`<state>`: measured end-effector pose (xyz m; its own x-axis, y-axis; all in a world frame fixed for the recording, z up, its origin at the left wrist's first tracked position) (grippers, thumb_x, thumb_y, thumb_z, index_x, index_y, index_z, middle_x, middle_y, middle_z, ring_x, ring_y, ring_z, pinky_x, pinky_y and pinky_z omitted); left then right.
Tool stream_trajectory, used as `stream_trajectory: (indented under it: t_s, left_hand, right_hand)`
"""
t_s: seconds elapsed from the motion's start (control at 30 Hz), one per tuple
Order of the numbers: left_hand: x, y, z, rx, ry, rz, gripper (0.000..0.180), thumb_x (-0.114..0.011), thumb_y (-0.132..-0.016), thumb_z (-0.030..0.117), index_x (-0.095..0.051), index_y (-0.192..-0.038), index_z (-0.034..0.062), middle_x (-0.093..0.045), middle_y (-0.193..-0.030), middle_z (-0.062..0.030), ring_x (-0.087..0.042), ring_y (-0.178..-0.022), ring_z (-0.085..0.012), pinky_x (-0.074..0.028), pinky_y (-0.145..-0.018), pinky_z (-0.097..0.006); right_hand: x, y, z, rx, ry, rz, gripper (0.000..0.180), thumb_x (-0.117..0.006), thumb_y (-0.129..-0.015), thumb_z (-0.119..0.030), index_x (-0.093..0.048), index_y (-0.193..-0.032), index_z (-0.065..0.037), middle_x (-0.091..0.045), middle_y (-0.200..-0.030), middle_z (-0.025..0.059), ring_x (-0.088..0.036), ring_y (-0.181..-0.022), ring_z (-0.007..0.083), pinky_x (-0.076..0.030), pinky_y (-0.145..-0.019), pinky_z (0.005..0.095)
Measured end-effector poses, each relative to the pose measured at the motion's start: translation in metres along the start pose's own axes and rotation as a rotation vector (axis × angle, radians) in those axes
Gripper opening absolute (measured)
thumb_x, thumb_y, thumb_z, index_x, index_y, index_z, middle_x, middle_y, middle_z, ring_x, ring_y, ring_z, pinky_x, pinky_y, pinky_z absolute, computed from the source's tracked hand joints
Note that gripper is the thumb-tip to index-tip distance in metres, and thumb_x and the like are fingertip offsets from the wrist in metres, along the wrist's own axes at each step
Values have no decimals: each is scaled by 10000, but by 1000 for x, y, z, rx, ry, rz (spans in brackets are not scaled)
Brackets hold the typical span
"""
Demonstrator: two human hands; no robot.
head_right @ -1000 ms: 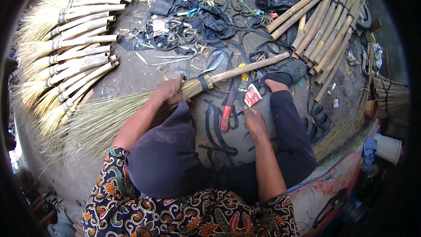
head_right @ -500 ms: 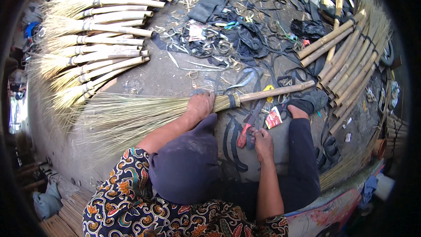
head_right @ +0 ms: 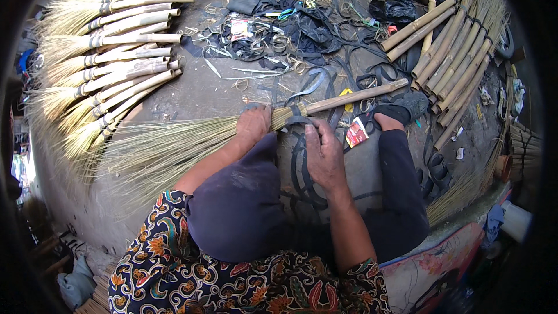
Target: The person gathers a bundle of straw-like bristles, aligns them, and attaches them to a bamboo handle. They wrap a black strap around the junction to secure the bristles, then use pliers to tighten and trim the strap. The finished broom is placed with others nearby.
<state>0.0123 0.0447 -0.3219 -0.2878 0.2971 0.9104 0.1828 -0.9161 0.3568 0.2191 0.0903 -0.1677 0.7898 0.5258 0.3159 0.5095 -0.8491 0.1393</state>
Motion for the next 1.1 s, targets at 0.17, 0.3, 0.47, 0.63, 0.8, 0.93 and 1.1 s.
stream_trajectory:
  t_s: [0.17,0.3,0.47,0.63,0.8,0.93,1.1]
  left_hand:
    - [5,5,2,-46,-43,18,254,-525,-984,180,-652,-1182,83,-716,-1148,-139,-711,-1075,-313,-557,-903,-441]
    - [9,6,3,-17,6,20,270,-556,-975,196,-634,-1209,88,-710,-1166,-129,-701,-1083,-313,-541,-923,-445]
    - [12,7,6,-21,18,16,408,-686,-918,271,-599,-1269,82,-705,-1181,-124,-688,-1106,-310,-529,-937,-451]
    - [11,9,5,-1,35,11,641,-736,-888,290,-513,-1444,63,-709,-1186,-128,-684,-1107,-311,-527,-933,-450]
    - [12,9,4,-2,61,43,723,-691,-919,249,-416,-1567,85,-710,-1199,-134,-688,-1090,-318,-523,-936,-457]
    - [18,9,6,-6,82,13,679,-635,-953,204,-409,-1593,195,-705,-1211,-139,-689,-1087,-326,-519,-938,-469]
    - [21,11,9,-35,42,-7,643,-616,-970,200,-430,-1582,267,-693,-1211,-135,-688,-1091,-332,-519,-938,-470]
  right_hand:
    - [-31,-30,33,-282,-184,-14,397,-437,-1133,-279,-658,-1290,12,-582,-783,-15,-530,-699,88,-450,-661,279]
    - [-59,-26,90,-427,42,-109,398,-474,-1103,-281,-698,-1256,9,-576,-769,-18,-504,-649,85,-432,-614,285]
    - [-70,-7,117,-448,-28,-117,350,-499,-1088,-275,-706,-1201,-17,-589,-744,-3,-525,-610,87,-442,-560,272]
    - [-70,1,104,-736,-452,-149,302,-521,-1098,-311,-679,-1153,-60,-498,-649,-39,-405,-456,49,-340,-401,244]
    - [-64,2,86,-780,-571,-131,319,-531,-1100,-343,-682,-1140,-65,-404,-609,-69,-336,-439,44,-297,-385,251]
    - [-60,0,81,-812,-574,-127,320,-543,-1095,-348,-681,-1139,-62,-395,-609,-66,-331,-445,48,-296,-387,250]
    - [-56,-2,76,-821,-609,-132,325,-543,-1095,-344,-678,-1143,-53,-396,-609,-62,-337,-451,46,-304,-391,249]
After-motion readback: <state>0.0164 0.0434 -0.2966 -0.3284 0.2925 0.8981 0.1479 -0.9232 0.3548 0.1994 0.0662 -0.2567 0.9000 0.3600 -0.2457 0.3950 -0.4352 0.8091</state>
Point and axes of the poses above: each hand's wrist, its own y-axis away from the middle knuckle, its own x-axis out of the back of the hand, z = x × y, the point moved 3 cm from there along -y, towards the middle knuckle
